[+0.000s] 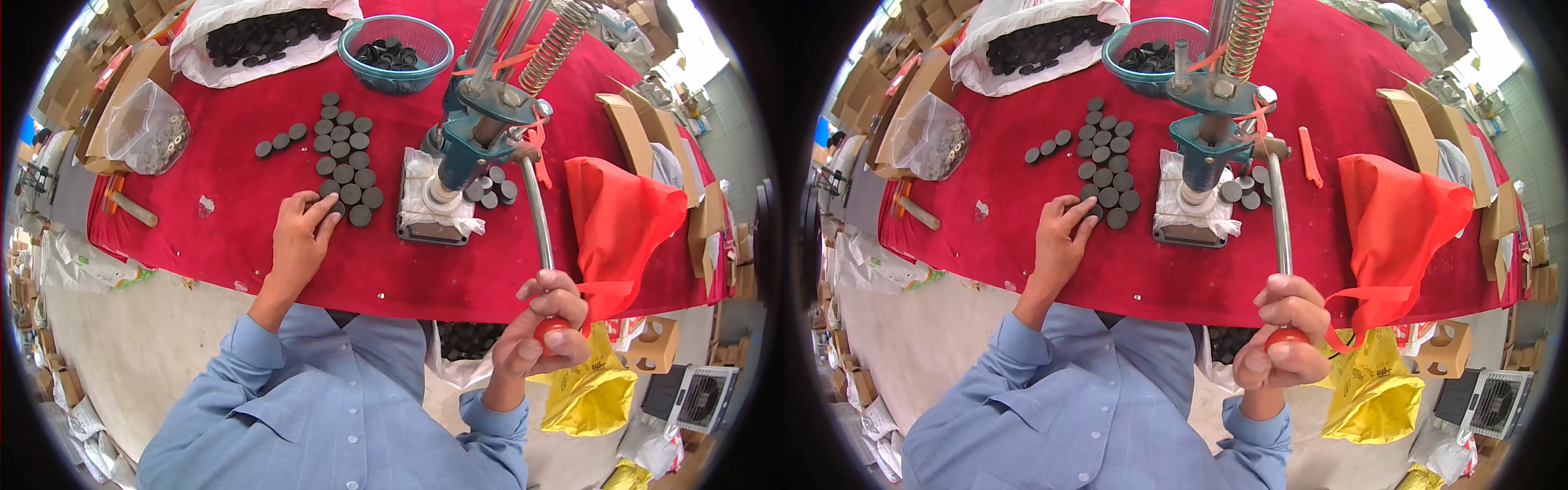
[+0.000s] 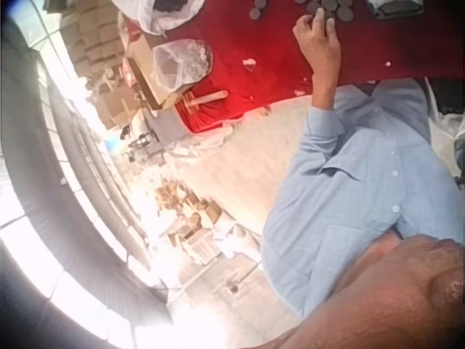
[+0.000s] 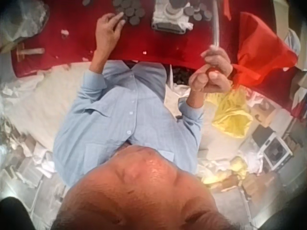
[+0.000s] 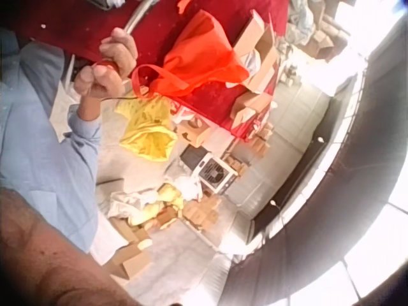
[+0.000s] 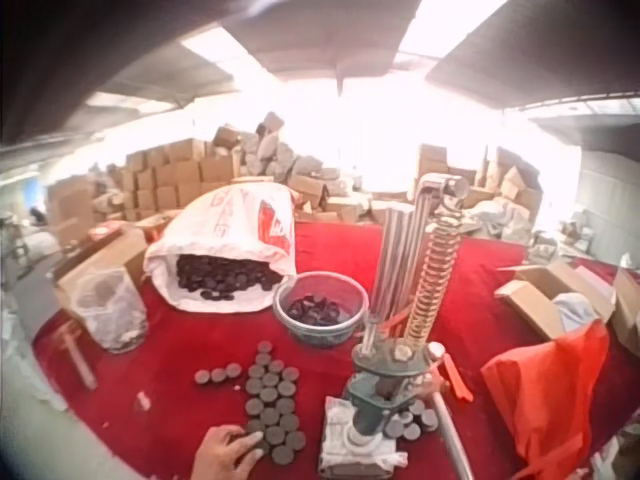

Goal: The person arranges small circular magnets and metal washers on a red tablecloth, stacking them into pairs. They then use a manual press tool to compress the stacked components one by one, placing the finished units into a pile.

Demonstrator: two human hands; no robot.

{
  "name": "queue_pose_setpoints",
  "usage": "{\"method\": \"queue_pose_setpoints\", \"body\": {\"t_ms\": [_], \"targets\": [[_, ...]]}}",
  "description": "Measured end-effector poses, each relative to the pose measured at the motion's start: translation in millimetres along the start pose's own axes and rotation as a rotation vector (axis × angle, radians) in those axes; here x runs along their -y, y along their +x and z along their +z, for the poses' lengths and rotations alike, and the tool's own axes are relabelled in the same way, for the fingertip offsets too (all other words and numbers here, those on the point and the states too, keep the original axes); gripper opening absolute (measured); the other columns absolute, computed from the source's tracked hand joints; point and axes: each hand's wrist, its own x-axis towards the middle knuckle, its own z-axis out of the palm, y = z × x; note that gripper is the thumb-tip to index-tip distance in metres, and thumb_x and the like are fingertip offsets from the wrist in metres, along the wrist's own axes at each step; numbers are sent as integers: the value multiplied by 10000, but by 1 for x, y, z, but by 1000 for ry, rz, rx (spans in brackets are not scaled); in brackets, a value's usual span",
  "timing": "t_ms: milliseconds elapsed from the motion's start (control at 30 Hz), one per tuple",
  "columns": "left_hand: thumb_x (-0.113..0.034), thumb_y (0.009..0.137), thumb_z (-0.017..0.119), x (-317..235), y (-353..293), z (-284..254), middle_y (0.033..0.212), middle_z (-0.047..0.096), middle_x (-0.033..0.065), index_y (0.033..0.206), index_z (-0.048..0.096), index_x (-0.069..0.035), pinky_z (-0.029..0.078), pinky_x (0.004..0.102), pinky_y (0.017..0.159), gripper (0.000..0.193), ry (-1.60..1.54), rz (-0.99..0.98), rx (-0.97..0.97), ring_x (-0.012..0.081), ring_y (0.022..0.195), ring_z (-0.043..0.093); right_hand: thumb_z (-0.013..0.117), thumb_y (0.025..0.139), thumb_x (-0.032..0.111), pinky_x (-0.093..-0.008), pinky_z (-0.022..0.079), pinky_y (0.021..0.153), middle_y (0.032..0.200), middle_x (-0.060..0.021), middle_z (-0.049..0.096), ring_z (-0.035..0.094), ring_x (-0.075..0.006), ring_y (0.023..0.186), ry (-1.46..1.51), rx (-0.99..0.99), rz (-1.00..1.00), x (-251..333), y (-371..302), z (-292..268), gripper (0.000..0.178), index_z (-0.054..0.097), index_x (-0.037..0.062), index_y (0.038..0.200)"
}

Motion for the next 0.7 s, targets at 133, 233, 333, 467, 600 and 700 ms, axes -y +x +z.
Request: {"method": "queue_pose_setpoints", "body": {"t_ms": [133,233,333,467,600,700], "targets": [[-146,889,855,-3,-9,0,1265,708,139,1274,784,-61,555,407,972,400,-30,65,40,314,1163,651,645,1082,460,-328,539,623,998,-113,557,661,-338,1001,-36,20,-61,-1,20,0,327,482,211,1217],[-124,873,865,-13,-13,-4,1257,713,135,1267,786,-58,552,408,978,407,-106,67,43,310,1167,649,640,1085,462,-324,548,613,991,-115,557,669,-328,984,-29,2,-61,-2,18,2,322,478,210,1206],[-74,848,876,-11,-19,1,1201,739,121,1257,784,-46,593,378,882,420,-122,111,51,278,1098,680,656,1078,450,-330,556,619,999,-114,559,674,-333,1006,-6,-46,-41,-6,-7,5,310,486,221,1196],[-79,821,905,-19,-17,2,1134,767,108,1189,790,-40,614,357,801,387,-178,136,-43,235,985,733,682,1064,393,-330,564,624,1001,-117,555,674,-340,1014,6,-56,-34,-5,-10,5,292,480,226,1192],[-117,800,937,-49,7,5,1070,788,95,1235,748,-56,612,347,780,479,-315,127,-53,207,938,762,670,1067,323,-373,585,688,981,-136,568,655,-315,942,14,32,-74,1,26,1,289,470,168,1207],[-131,785,953,-70,33,34,1041,796,87,1328,680,-63,608,335,758,611,-414,110,10,195,921,766,642,1064,241,-423,591,775,965,-156,600,630,-281,878,28,92,-90,4,72,-1,272,472,98,1221]]}}
